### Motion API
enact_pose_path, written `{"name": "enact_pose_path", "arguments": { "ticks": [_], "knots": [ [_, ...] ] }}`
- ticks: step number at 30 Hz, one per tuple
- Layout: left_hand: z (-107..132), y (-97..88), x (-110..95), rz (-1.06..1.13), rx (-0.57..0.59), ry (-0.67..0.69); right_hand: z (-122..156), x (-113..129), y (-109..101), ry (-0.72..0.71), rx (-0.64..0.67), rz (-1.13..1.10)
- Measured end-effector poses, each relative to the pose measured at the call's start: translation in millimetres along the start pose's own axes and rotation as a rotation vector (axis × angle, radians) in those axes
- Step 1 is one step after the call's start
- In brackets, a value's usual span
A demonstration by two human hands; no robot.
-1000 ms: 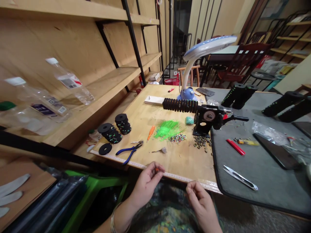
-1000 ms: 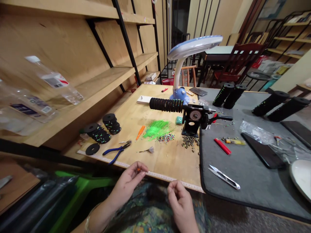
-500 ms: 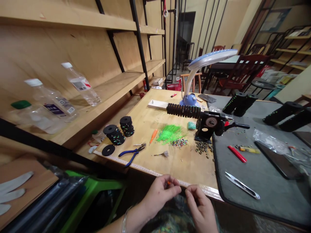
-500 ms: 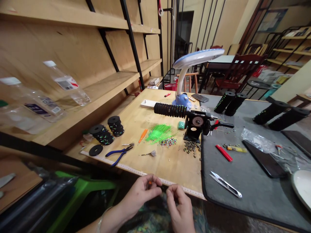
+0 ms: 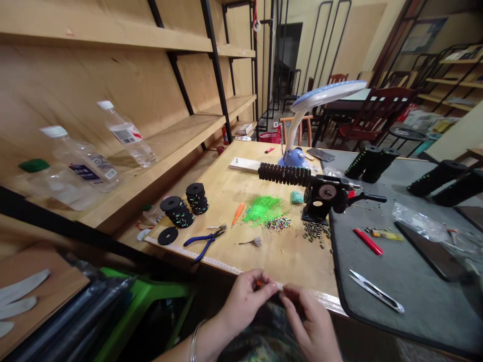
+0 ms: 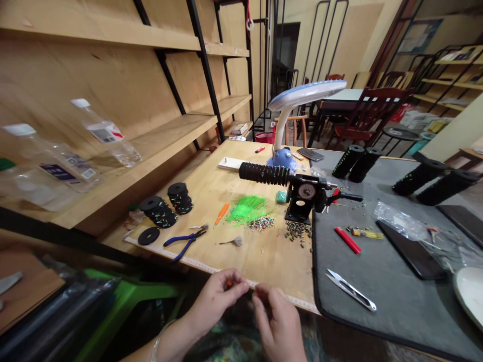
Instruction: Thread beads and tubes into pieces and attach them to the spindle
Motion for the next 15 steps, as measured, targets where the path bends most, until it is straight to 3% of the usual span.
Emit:
{"name": "enact_pose_path", "arguments": {
  "ticks": [3,5,10,15],
  "knots": [
    [3,-1.0,-8,-0.239,-0.041,0.089,-5,10,-15,0.061,-0.024,-0.016],
    [5,-0.9,-13,-0.337,-0.058,0.121,-10,15,-17,0.097,0.024,-0.163],
    [9,-1.5,-21,-0.558,-0.095,0.221,-25,12,3,0.125,0.23,-0.613],
    [5,-6.9,-20,-0.611,-0.12,0.176,-38,-5,12,0.167,0.324,-0.49]
  ]
}}
Point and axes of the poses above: each hand's wrist, its own z-axis away from the middle knuckle, its own y-axis out of the palm, x = y × z, the point moved 2 cm from there along -z, towards the middle knuckle, and after that the axes turned 15 degrees about x, right-handed, at the moved point
